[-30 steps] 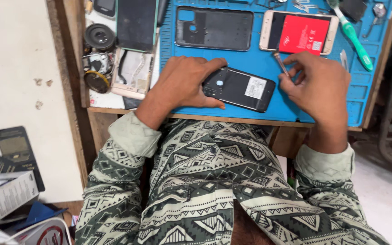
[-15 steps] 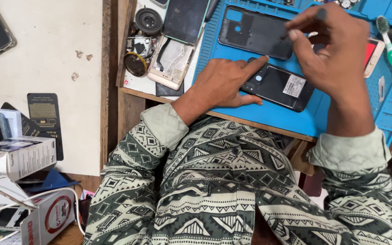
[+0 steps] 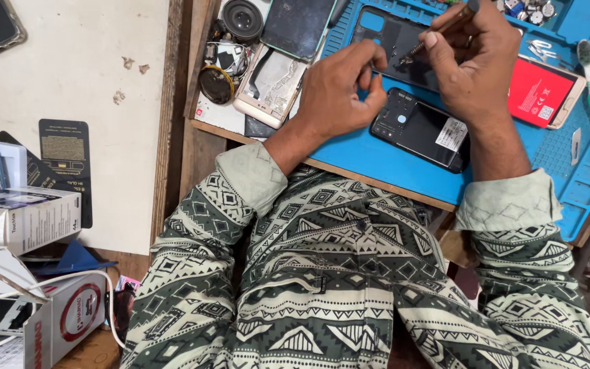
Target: The person unscrews the back cover of a smartphone on a blue repair mat using a screwdriver, removes the back cover and battery, then lifts out and handles the internal motherboard and components while continuing to unscrew parts. The clip ends mid-disassembly with the phone still open on the bench.
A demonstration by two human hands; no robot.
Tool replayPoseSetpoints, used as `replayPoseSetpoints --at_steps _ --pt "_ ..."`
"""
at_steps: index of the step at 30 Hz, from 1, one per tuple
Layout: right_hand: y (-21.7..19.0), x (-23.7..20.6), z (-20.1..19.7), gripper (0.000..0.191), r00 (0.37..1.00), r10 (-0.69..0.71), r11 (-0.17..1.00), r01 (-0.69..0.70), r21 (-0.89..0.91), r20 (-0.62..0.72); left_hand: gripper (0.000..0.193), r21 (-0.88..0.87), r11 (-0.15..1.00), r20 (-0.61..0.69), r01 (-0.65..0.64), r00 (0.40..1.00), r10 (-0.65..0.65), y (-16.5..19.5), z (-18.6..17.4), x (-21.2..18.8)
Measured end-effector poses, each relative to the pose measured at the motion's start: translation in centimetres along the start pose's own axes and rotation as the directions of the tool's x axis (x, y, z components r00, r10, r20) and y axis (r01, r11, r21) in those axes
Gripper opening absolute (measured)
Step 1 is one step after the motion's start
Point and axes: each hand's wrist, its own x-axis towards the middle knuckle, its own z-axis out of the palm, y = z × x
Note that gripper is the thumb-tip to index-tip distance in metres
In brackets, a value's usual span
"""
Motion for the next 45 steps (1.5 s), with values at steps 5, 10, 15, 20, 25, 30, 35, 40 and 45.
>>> replayPoseSetpoints --at_steps 5,10,15,20,25,30,35,40,45 --pt "1.9 -0.4 0.2 0.01 0.998 -0.026 0.987 0.033 -0.157 0.051 0.02 -0.026 0.998 0.0 0.05 0.999 -0.05 -0.1 0.0 0.3" --pt "2.0 -0.5 -0.4 0.006 0.999 -0.053 0.998 0.053 0.031 -0.013 0.023 0.016 1.0 -0.005 0.012 1.0 -0.012 -0.1 0.2 0.4" --pt "1.1 -0.2 -0.8 0.007 0.994 0.091 0.967 -0.073 0.242 -0.062 0.023 0.024 1.0 0.041 0.007 0.999 -0.008 -0.4 0.4 0.1" --pt "1.8 -0.4 0.1 0.009 1.0 -0.011 0.998 0.01 -0.057 -0.013 0.022 0.06 0.998 0.052 0.015 0.998 -0.018 -0.9 0.8 0.1" --pt "2.6 -0.6 0.2 0.013 0.998 -0.063 0.988 0.062 -0.144 0.001 0.02 0.046 0.999 0.054 0.019 0.998 -0.021 -1.1 1.0 0.2" --pt "2.6 -0.8 -0.1 0.007 0.999 -0.023 0.997 0.025 0.067 -0.024 0.019 0.045 0.999 0.049 0.027 0.998 -0.03 -0.9 0.9 0.2" --pt "2.8 -0.7 -0.7 0.014 0.988 0.155 0.92 -0.135 0.368 -0.025 0.025 0.021 1.0 0.082 0.017 0.996 -0.018 -0.8 0.7 0.3" --pt "3.0 -0.8 -0.7 0.017 0.973 0.229 0.843 -0.192 0.503 -0.012 0.024 -0.078 0.996 0.11 0.053 0.993 -0.045 -1.0 0.5 0.6" --pt "2.9 -0.9 -0.6 0.019 0.98 0.199 0.86 -0.168 0.482 -0.014 0.021 -0.173 0.982 0.119 0.082 0.991 -0.062 -1.6 0.6 0.9"
